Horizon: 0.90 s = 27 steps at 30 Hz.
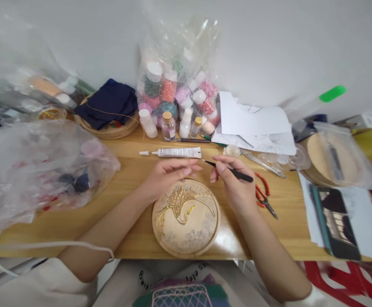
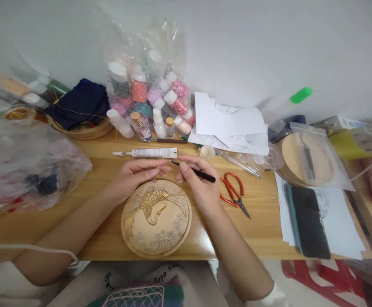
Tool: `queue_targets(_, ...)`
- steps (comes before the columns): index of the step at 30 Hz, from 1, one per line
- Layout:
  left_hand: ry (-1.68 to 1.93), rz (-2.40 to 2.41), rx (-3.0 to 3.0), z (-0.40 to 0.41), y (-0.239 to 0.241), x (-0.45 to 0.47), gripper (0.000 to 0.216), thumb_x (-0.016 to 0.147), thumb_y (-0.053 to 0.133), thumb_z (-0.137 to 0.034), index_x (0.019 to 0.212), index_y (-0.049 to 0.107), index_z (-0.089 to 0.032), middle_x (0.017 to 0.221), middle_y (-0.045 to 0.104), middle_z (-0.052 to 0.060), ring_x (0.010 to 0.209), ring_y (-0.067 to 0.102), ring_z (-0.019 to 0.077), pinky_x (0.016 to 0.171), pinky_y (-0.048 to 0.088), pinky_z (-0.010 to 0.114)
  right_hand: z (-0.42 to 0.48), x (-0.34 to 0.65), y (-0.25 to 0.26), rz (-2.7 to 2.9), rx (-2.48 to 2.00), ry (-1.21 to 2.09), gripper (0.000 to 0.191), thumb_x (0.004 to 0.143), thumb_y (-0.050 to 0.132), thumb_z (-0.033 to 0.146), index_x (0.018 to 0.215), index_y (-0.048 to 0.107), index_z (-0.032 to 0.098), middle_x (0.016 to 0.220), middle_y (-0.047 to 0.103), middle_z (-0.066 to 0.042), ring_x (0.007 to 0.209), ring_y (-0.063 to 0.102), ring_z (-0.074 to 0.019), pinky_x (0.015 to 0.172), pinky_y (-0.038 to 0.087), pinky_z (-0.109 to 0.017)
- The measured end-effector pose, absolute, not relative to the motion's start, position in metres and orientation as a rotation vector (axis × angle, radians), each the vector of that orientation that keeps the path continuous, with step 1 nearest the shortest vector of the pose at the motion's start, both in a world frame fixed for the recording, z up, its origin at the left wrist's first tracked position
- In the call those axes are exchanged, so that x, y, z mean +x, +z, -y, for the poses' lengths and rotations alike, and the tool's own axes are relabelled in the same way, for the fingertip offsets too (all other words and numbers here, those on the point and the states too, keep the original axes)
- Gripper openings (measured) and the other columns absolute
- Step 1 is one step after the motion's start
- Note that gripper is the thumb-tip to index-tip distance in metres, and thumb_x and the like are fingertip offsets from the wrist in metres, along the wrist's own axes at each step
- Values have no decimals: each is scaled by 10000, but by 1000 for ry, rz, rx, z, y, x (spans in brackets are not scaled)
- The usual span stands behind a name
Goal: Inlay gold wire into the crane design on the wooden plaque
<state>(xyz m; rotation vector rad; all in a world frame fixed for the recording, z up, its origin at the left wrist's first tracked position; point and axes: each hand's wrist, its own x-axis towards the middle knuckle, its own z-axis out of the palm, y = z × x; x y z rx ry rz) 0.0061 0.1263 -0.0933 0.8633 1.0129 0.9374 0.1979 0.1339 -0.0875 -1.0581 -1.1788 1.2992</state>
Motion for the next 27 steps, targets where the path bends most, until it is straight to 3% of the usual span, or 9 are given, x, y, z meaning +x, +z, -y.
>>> queue_targets(8, 960, -981, 813, -126, -94, 6, 221, 782, 756, -253, 991, 786, -187, 1059, 796, 22, 887, 715, 157, 778, 519, 261, -128, 191, -81, 1271, -1069, 1250, 119, 770, 782, 237, 879, 738, 253, 823, 768, 19, 705, 701, -135, 708, 598, -305)
queue_targets(11, 967, -971, 824, -126, -96, 6, 244, 778, 756, -250, 1013, 786, -193, 1093, 788, 19, 900, 706, 152, 770, 498, 248, -127, 189, -80, 1290, -1102, 1197, 101, 767, 778, 210, 843, 738, 262, 831, 759, 26, 725, 688, -131, 682, 575, -284)
queue_targets(17, 979, -932, 873, -127, -93, 6, 397, 769, 761, -234, 1166, 748, -225, 1166, 765, 24, 1000, 688, 185, 799, 487, 253, -128, 190, -81, 1217, -1171, 1164, 124, 766, 769, 269, 883, 729, 261, 744, 706, 32, 657, 632, -123, 654, 545, -281)
queue_targets(20, 997, -910, 910, -126, -94, 6, 485, 778, 762, -239, 1260, 705, -250, 1199, 749, 28, 1037, 669, 199, 841, 498, 273, -126, 189, -82, 1162, -1170, 1216, 143, 770, 777, 285, 908, 746, 259, 778, 743, 19, 677, 673, -136, 712, 585, -311)
queue_targets(24, 1037, -830, 979, -123, -97, 5, 584, 828, 772, -348, 1389, 609, -331, 1256, 712, 34, 1083, 640, 196, 915, 495, 299, -121, 183, -77, 1109, -1114, 1238, 134, 755, 812, 244, 882, 777, 269, 872, 798, 4, 778, 741, -154, 808, 624, -331)
queue_targets(27, 1093, -776, 912, -121, -93, 4, 780, 807, 793, -496, 1502, 473, -344, 1309, 674, 66, 1139, 624, 230, 956, 493, 339, -119, 172, -65, 1046, -1112, 1205, 74, 786, 795, 274, 856, 782, 254, 820, 798, -7, 726, 742, -155, 745, 636, -311)
